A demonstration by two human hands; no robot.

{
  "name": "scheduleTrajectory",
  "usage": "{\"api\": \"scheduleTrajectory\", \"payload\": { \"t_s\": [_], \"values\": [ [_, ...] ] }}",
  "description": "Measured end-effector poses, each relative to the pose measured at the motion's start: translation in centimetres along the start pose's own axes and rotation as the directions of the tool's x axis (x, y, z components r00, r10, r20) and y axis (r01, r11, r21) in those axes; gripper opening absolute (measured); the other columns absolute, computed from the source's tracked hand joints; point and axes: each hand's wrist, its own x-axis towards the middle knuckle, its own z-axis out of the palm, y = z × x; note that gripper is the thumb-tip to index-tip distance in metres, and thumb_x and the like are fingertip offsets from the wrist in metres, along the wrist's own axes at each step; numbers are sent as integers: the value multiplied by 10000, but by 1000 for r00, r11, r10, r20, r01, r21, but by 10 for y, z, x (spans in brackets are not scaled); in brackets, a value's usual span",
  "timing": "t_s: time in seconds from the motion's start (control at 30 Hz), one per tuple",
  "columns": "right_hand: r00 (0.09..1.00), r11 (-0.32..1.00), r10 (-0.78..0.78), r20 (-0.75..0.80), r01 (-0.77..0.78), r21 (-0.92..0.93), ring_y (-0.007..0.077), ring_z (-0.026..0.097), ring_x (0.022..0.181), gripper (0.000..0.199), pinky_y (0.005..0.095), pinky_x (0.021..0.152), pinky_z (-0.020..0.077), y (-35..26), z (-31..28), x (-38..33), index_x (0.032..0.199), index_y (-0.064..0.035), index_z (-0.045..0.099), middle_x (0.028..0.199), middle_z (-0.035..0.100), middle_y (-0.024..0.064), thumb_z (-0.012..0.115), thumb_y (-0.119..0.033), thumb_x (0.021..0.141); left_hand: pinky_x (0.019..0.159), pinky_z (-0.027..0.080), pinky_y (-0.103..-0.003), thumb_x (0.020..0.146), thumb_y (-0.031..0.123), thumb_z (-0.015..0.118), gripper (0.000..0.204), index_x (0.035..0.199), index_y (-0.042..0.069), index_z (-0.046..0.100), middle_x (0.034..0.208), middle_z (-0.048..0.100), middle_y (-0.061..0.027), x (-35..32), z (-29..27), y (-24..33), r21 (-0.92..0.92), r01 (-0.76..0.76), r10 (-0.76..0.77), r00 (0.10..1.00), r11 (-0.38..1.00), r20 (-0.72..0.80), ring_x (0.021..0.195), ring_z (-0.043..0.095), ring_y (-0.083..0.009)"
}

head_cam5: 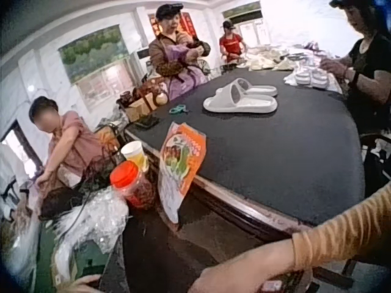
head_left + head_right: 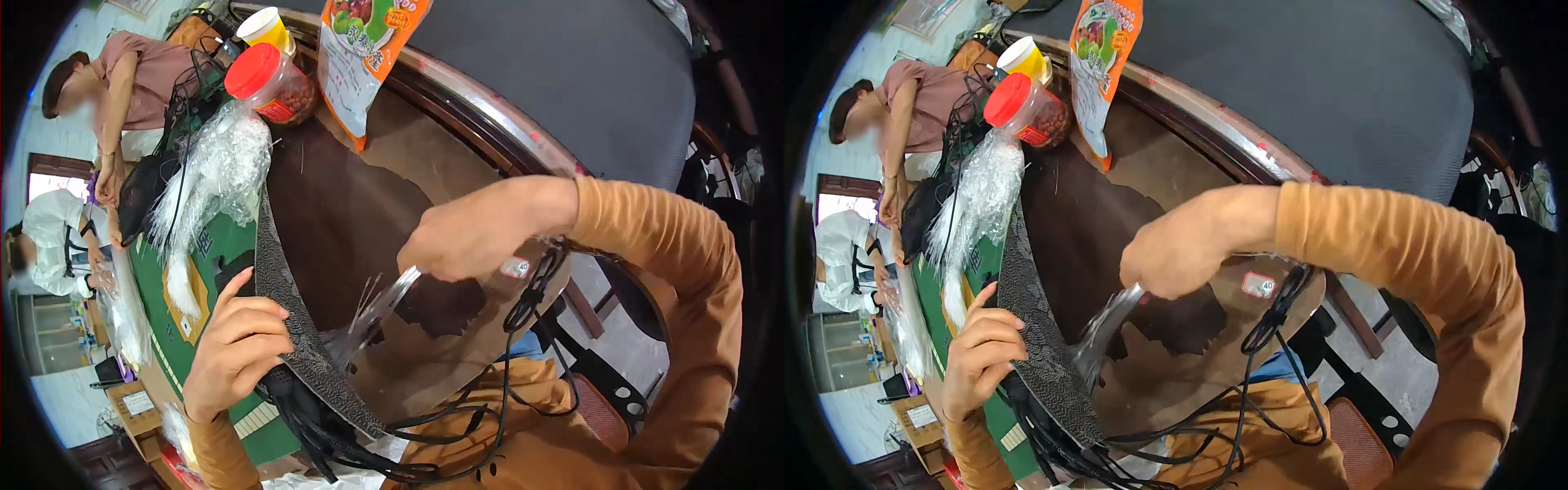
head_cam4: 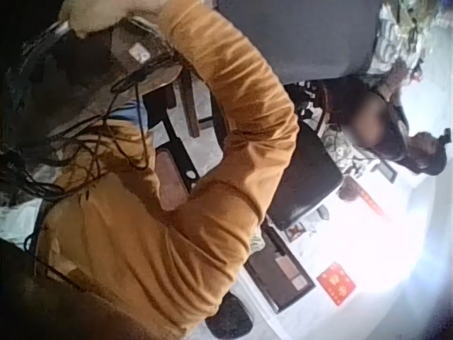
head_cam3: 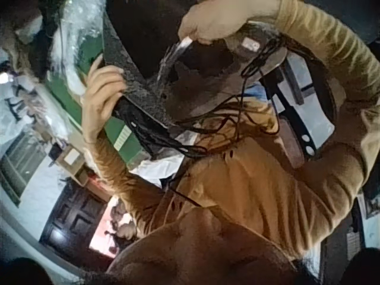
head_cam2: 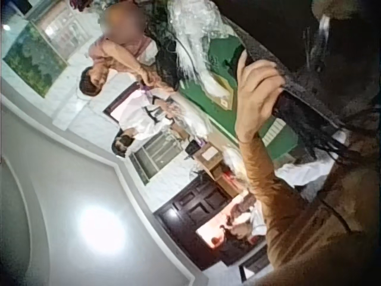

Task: The recorder is shown assembling and connecting electronic components, straps, and decorative elements onto a black footwear base (sandal/slide).

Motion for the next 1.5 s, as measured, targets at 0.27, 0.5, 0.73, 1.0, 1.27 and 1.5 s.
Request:
{"api": "scheduleTrajectory", "payload": {
  "t_s": [0.27, 0.5, 0.73, 1.0, 1.27, 1.5],
  "values": [
    [884, 764, 391, 258, -468, 444, 135, 477, 625, 320, 338, 559, 390, 37, 13, 11, 1182, -26, 674, 733, 522, -6, 500, -118, 930, 1196, 323, -628, 682, 132, 797, 149, 809, 85, 734, 865, 653, -19, -9, -4, -4, -36, 32, -35, 995, 999, -88, 1005, 679, -254],
    [879, 602, 297, 374, -476, 641, 106, 499, 651, 357, 297, 550, 403, 28, 55, 62, 1186, -5, 663, 813, 576, 6, 477, -107, 899, 1191, 313, -648, 776, 244, 768, 164, 790, 84, 736, 850, 648, -15, -17, -10, -8, -81, 23, -37, 985, 996, -170, 964, 680, -257],
    [938, 530, 320, 135, -295, 795, 181, 583, 693, 329, 336, 585, 462, 8, 41, 89, 1109, 21, 683, 842, 640, 38, 502, -117, 872, 1169, 341, -643, 735, 144, 768, 108, 793, 67, 721, 862, 641, -33, -14, -12, -5, -48, 19, -27, 982, 999, -186, 961, 668, -268],
    [902, 604, 425, -78, -218, 767, 167, 577, 667, 297, 333, 537, 461, 27, 13, 91, 1131, 17, 652, 841, 607, 56, 495, -125, 922, 1161, 357, -620, 706, 97, 793, 174, 855, 57, 713, 909, 634, -50, 1, -7, -10, -46, -60, 54, 993, 997, -104, 1003, 656, -276],
    [839, 504, 538, -81, -243, 829, 80, 404, 526, 243, 259, 427, 292, 33, 19, 62, 1090, 11, 618, 740, 506, 10, 457, -99, 945, 1163, 357, -612, 709, 85, 814, 199, 879, 56, 715, 944, 624, -53, -3, -3, -7, -54, -63, 57, 994, 997, -96, 1017, 649, -268],
    [816, 579, 575, -56, -358, 733, 142, 521, 584, 265, 305, 471, 403, 22, 43, 60, 1159, -10, 584, 750, 553, 33, 480, -83, 926, 1134, 383, -622, 703, 117, 813, 203, 869, 48, 717, 927, 621, -58, 0, -3, -8, -49, -95, 86, 985, 994, -152, 982, 643, -275]
  ]
}}
